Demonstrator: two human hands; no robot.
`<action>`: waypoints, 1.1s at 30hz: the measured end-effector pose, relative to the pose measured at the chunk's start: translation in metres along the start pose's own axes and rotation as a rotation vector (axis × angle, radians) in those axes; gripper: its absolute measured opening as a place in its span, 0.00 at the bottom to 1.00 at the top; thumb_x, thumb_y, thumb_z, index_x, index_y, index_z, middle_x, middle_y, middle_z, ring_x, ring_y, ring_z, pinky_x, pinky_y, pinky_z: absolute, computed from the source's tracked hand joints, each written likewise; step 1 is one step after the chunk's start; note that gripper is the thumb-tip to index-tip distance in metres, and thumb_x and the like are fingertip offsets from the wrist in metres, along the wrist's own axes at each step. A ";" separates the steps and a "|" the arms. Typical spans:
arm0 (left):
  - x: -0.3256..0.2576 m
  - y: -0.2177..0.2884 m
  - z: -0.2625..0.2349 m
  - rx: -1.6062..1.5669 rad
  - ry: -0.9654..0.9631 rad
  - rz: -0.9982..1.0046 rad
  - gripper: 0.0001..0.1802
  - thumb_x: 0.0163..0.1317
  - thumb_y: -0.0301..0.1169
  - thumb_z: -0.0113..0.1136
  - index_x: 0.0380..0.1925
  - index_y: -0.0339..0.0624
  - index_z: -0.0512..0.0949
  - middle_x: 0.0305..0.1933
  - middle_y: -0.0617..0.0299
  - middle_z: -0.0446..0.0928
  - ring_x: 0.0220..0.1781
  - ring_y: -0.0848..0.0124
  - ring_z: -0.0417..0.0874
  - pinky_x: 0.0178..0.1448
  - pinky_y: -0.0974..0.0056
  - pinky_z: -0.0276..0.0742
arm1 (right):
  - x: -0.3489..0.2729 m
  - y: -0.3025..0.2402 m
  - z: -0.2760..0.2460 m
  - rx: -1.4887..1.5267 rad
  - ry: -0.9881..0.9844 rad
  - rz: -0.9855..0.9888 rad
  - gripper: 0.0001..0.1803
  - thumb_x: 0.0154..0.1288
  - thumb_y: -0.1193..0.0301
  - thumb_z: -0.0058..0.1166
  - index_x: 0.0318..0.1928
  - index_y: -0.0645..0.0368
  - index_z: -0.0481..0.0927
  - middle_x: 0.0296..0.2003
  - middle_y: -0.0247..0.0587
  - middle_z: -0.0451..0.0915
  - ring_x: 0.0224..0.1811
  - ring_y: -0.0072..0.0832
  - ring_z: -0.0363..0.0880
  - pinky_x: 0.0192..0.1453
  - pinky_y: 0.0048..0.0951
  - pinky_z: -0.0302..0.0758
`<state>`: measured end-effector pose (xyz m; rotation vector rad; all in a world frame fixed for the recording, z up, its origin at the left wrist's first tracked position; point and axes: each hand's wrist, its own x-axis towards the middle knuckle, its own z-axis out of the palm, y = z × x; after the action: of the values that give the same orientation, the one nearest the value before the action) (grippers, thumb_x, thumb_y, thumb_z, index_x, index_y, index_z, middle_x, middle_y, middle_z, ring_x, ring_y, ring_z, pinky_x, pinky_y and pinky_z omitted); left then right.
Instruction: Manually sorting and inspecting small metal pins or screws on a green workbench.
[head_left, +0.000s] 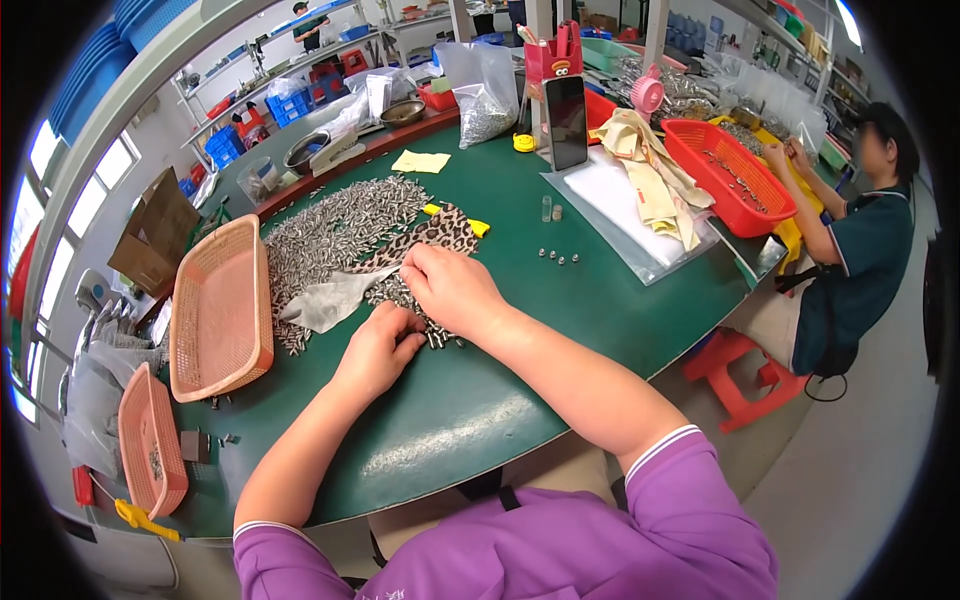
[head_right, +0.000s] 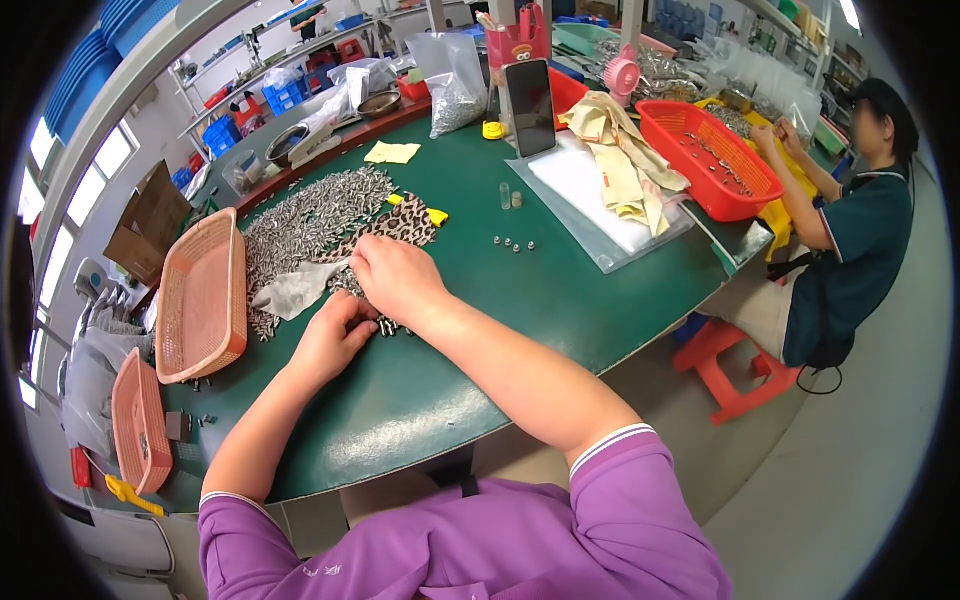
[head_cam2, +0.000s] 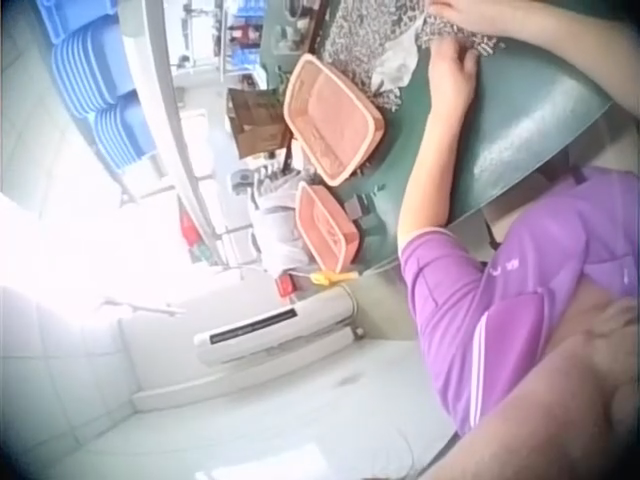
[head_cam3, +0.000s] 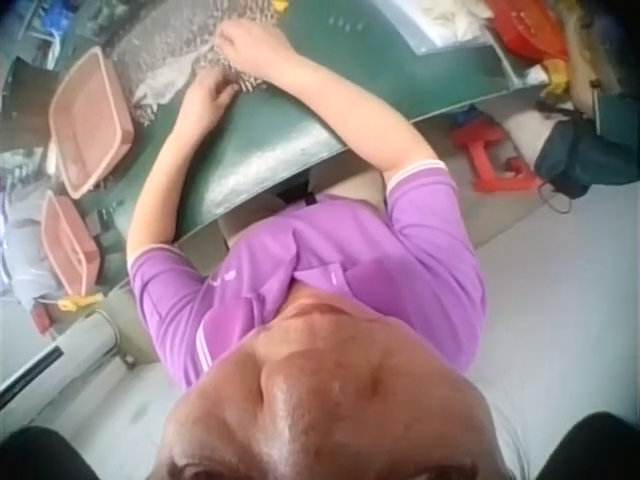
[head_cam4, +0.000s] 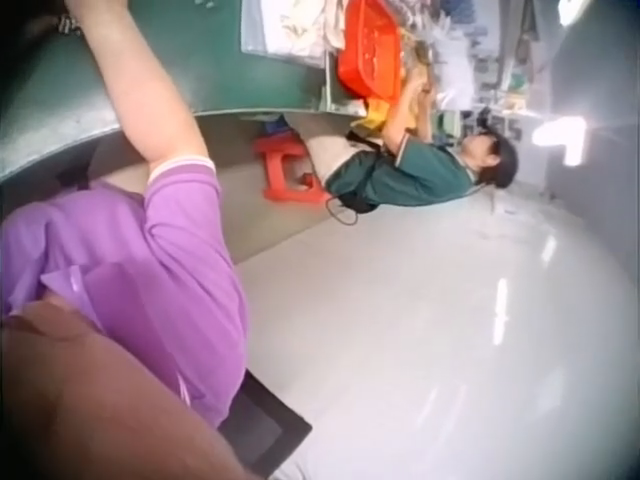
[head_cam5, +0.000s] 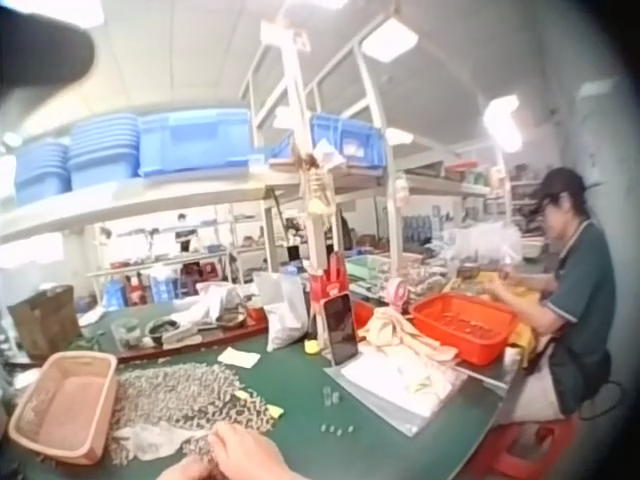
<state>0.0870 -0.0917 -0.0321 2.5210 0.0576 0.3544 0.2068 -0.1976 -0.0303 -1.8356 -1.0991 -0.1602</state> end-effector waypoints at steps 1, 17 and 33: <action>-0.001 0.000 0.000 0.001 0.001 0.000 0.09 0.49 0.25 0.61 0.32 0.38 0.73 0.32 0.54 0.72 0.34 0.59 0.75 0.39 0.62 0.72 | -0.001 -0.001 0.001 0.000 0.000 -0.001 0.11 0.62 0.64 0.45 0.33 0.59 0.74 0.32 0.45 0.77 0.36 0.42 0.76 0.38 0.40 0.72; -0.035 -0.040 -0.023 -1.465 0.160 -0.467 0.10 0.65 0.31 0.49 0.44 0.39 0.69 0.37 0.65 0.72 0.31 0.81 0.72 0.35 0.78 0.72 | -0.007 -0.017 0.009 0.152 -0.109 -0.268 0.04 0.56 0.71 0.53 0.33 0.57 0.76 0.30 0.37 0.76 0.32 0.32 0.76 0.35 0.30 0.73; -0.038 -0.032 -0.018 -1.418 0.120 -0.435 0.09 0.65 0.34 0.51 0.37 0.40 0.70 0.31 0.66 0.71 0.27 0.81 0.68 0.30 0.77 0.66 | -0.013 -0.021 0.011 0.067 -0.200 -0.322 0.04 0.55 0.72 0.55 0.32 0.56 0.77 0.28 0.35 0.75 0.29 0.29 0.75 0.32 0.28 0.72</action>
<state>0.0464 -0.0601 -0.0444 1.0436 0.2805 0.2223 0.1800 -0.1938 -0.0294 -1.6316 -1.5198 -0.1275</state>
